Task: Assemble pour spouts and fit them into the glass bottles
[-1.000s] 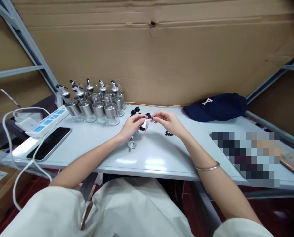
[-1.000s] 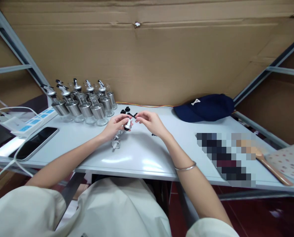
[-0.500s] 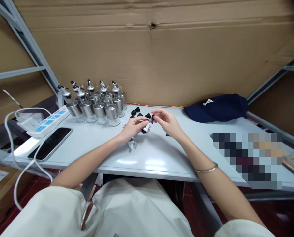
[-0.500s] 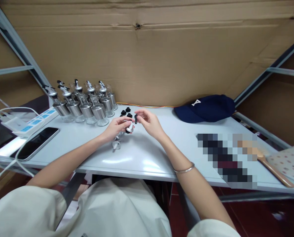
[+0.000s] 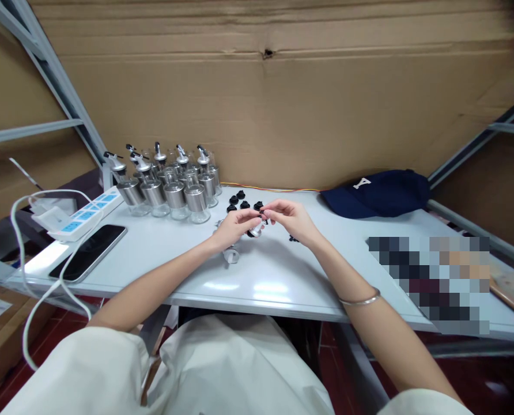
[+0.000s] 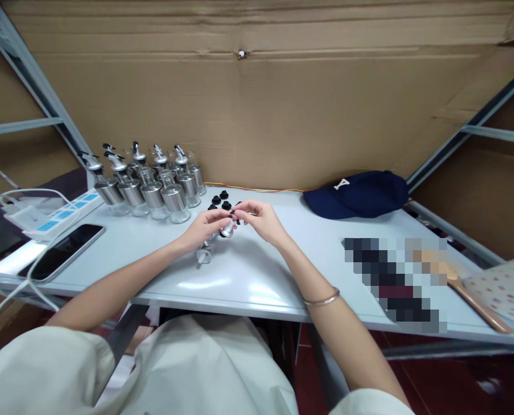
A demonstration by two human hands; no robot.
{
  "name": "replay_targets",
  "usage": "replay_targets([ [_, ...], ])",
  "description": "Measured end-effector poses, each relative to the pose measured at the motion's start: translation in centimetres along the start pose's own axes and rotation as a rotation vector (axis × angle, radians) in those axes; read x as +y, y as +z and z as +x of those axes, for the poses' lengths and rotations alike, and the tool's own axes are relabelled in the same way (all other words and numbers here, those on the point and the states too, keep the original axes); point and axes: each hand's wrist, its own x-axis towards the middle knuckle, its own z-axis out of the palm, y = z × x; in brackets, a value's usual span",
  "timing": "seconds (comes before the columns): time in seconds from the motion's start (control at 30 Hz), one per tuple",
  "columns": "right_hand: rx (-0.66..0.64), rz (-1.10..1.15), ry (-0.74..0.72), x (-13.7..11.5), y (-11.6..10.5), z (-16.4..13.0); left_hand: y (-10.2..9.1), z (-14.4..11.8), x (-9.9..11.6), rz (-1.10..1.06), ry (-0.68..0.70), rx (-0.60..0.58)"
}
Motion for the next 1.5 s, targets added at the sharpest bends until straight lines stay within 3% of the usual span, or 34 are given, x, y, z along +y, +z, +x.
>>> replay_targets([
  [0.43,0.180,-0.047,-0.087,-0.5,0.1,-0.1,0.0,0.3,0.0,-0.061,0.065,0.170],
  [1.03,0.111,-0.022,-0.128,-0.1,0.8,-0.4,0.0,0.0,-0.4,-0.046,0.181,0.075],
  [1.2,0.080,-0.112,-0.227,0.0,0.7,-0.6,0.3,0.0,0.1,-0.128,0.149,0.116],
  [1.5,0.027,-0.484,-0.503,0.6,0.8,-0.7,0.0,0.2,0.4,-0.223,0.067,0.257],
])
